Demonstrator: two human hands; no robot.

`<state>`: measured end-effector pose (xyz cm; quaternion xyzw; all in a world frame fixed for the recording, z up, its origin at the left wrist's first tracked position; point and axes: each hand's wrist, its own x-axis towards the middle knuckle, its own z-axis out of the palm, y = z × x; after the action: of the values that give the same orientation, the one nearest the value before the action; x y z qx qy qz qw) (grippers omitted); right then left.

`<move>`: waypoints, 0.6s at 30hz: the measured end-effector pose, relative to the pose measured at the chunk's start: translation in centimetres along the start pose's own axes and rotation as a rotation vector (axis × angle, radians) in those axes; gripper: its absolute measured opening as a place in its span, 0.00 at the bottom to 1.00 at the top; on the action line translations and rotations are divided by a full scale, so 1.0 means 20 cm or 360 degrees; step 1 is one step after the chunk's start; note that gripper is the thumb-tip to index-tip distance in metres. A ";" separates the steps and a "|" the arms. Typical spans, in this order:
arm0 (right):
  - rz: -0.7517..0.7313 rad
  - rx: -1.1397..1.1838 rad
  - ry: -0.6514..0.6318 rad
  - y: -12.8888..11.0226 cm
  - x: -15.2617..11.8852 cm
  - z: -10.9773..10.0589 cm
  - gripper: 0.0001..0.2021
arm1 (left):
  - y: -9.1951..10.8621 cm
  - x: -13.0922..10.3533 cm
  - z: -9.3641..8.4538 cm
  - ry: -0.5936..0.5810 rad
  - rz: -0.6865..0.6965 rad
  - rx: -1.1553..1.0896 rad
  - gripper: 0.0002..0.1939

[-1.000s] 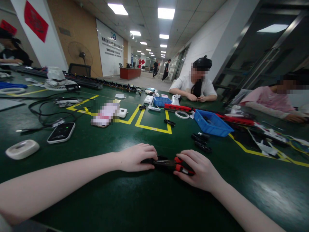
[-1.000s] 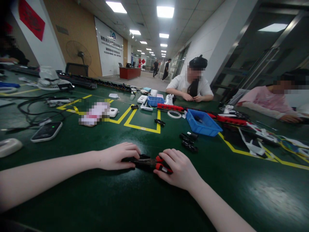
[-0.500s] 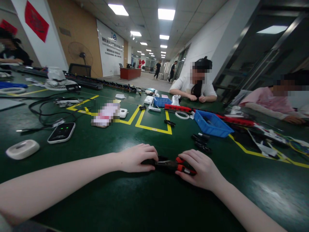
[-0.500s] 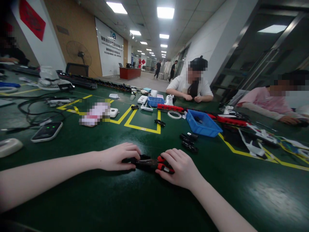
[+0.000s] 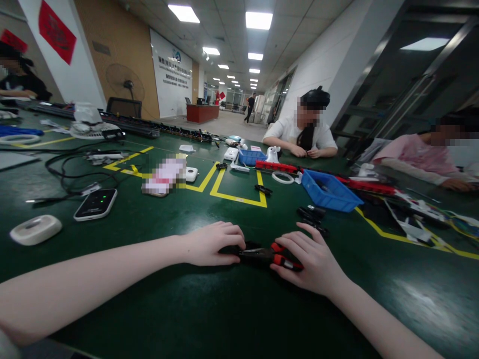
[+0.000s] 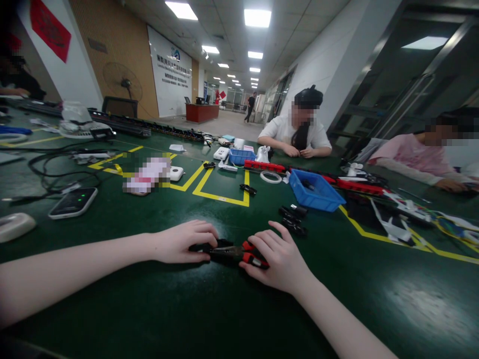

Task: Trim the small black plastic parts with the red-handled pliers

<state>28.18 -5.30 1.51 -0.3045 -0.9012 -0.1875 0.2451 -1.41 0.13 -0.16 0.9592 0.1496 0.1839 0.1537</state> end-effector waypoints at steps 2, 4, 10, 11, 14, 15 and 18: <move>0.0013 -0.0005 -0.0010 0.00 0.00 0.00 0.15 | 0.00 0.00 0.00 0.0007 0.0003 0.0000 0.11; 0.0026 -0.0012 -0.0008 0.00 0.00 0.00 0.15 | 0.00 0.00 0.00 0.0012 0.0010 -0.0008 0.10; 0.0029 -0.0059 0.0028 0.00 -0.01 0.01 0.15 | 0.00 0.00 0.00 -0.0002 0.0005 -0.0023 0.10; 0.0022 -0.0074 0.0033 0.00 -0.01 0.01 0.15 | 0.00 0.00 0.00 -0.0003 0.0004 -0.0026 0.10; -0.0003 -0.0115 0.0045 0.01 -0.01 0.01 0.15 | 0.00 0.00 0.00 0.0000 0.0003 -0.0038 0.11; -0.0011 -0.0124 0.0049 0.01 -0.01 0.00 0.15 | 0.00 0.00 0.00 0.0002 0.0004 -0.0039 0.11; -0.0028 -0.0134 0.0062 0.01 -0.01 0.00 0.15 | 0.00 0.00 0.00 0.0004 -0.0004 -0.0029 0.10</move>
<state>28.46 -5.18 1.43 -0.3028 -0.8902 -0.2333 0.2478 -1.43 0.09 -0.09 0.9574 0.1495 0.1862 0.1624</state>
